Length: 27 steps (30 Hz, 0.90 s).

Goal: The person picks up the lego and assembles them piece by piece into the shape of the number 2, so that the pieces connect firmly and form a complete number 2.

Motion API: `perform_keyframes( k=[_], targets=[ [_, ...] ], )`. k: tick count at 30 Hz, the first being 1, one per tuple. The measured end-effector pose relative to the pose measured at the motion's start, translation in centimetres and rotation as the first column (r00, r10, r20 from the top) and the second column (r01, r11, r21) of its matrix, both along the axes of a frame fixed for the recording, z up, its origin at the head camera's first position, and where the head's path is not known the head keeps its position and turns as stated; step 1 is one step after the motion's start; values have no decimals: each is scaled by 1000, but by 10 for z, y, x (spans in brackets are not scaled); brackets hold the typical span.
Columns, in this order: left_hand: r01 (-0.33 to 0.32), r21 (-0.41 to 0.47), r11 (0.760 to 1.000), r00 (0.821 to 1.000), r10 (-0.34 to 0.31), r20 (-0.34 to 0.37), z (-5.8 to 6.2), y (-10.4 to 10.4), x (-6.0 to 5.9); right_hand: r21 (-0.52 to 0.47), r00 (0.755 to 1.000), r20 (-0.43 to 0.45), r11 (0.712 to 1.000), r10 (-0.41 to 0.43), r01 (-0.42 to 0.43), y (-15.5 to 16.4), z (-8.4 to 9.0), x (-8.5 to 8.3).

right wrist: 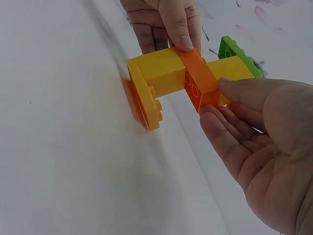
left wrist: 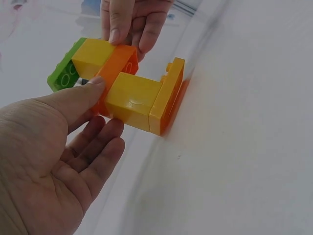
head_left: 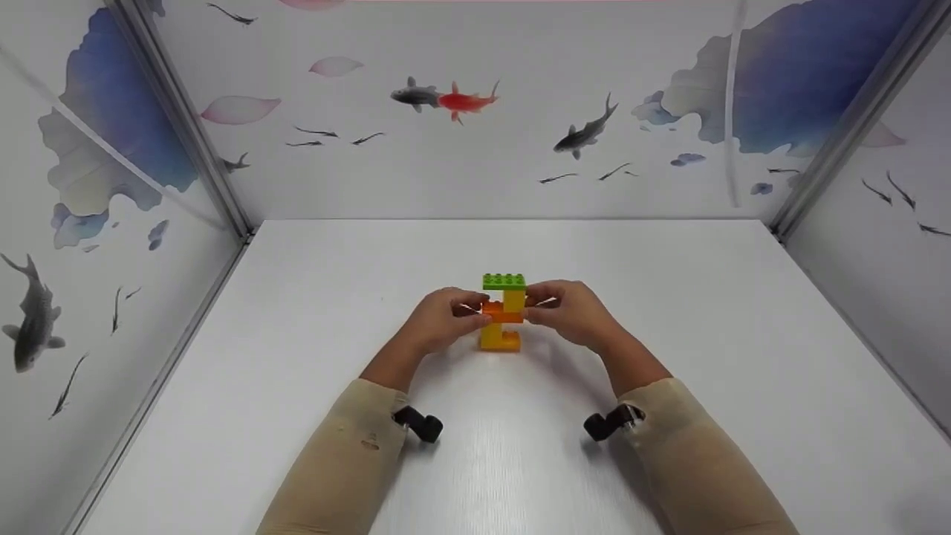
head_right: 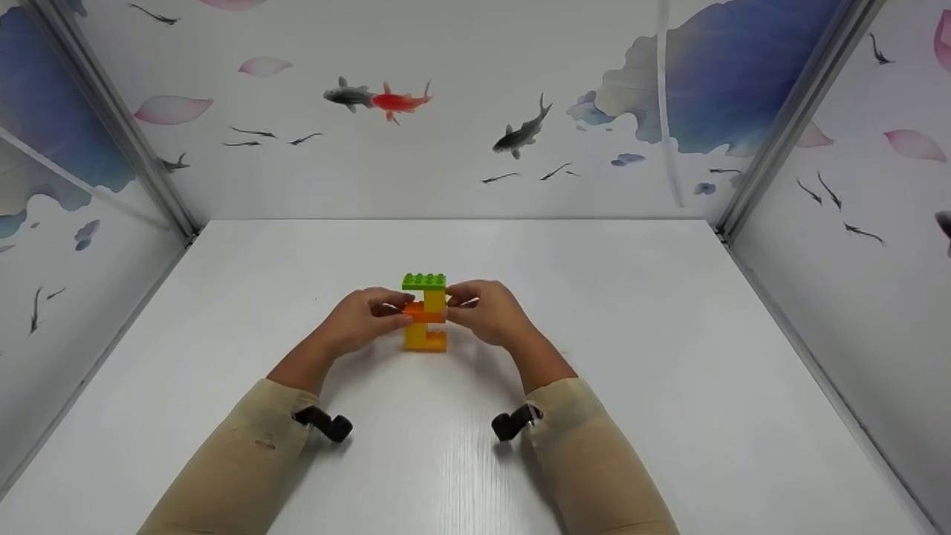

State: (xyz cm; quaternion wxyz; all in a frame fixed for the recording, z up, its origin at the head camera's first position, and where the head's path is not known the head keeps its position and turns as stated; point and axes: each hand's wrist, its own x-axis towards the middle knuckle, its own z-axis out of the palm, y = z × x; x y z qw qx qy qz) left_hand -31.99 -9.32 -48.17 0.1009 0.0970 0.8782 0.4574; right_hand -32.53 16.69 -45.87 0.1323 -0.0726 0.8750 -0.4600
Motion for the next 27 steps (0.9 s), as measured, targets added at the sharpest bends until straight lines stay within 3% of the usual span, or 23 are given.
perform_keyframes(
  k=[9,17,23,27],
  targets=[
    [-25,60,998,999,24,28,0,0,-2,-113,999,30,993,-25,28,6,-6,-6],
    [-50,147,988,994,35,103,-1,1,-3,-307,994,106,951,8,25,7,-9,-7],
    [-73,192,979,984,39,174,0,2,-2,-300,988,155,953,20,28,8,-14,-8],
    [-59,222,973,983,17,183,-2,0,-2,-283,986,160,959,39,8,10,-19,-10]
  ],
)
